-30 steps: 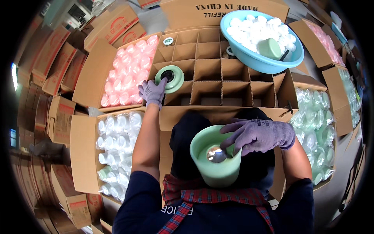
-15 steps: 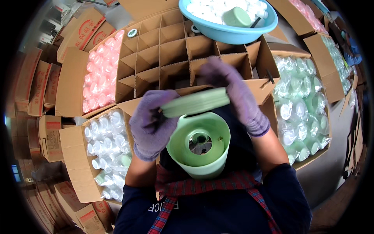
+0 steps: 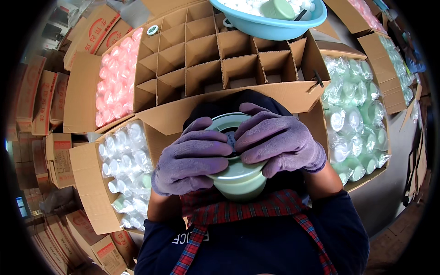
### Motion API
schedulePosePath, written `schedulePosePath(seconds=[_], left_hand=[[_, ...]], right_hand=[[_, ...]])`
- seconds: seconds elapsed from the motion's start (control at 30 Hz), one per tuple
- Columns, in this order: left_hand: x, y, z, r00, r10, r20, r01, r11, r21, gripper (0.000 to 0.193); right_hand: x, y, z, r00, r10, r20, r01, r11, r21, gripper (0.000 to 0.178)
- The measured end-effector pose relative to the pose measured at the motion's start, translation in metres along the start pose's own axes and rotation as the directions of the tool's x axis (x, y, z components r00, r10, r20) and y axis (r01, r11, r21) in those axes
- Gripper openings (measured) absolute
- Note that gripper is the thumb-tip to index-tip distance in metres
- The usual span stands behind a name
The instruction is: The person assembles green and white kettles by inserting internal components, screwing on lids, and placing them into plastic bags. The person handles the kettles one by one, inserting parts from a blue basin and sealing the lids before packaging.
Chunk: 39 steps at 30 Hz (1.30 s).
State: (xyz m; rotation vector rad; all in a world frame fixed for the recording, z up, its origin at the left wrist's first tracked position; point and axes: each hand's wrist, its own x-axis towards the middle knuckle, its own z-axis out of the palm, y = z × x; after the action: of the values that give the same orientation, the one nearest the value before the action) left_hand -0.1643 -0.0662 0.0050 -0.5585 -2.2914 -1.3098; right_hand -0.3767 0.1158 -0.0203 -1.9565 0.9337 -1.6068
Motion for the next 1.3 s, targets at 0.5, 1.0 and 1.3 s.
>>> schedulePosePath(seconds=[0.5, 1.0, 1.3], left_hand=[[-0.029, -0.047, 0.028, 0.977, -0.183, -0.110, 0.154, 0.960, -0.236, 0.027], [-0.001, -0.041, 0.016, 0.958, -0.251, -0.141, 0.228, 0.960, -0.164, 0.026], [-0.004, -0.048, 0.013, 0.973, -0.215, -0.081, 0.200, 0.967, -0.160, 0.033]], right_hand=[[-0.044, 0.046, 0.016, 0.952, 0.296, -0.074, -0.261, 0.915, 0.307, 0.034], [-0.034, 0.073, 0.009, 0.946, 0.216, -0.242, -0.118, 0.923, 0.365, 0.040], [-0.030, 0.068, 0.006, 0.962, 0.175, -0.211, -0.086, 0.924, 0.372, 0.036]])
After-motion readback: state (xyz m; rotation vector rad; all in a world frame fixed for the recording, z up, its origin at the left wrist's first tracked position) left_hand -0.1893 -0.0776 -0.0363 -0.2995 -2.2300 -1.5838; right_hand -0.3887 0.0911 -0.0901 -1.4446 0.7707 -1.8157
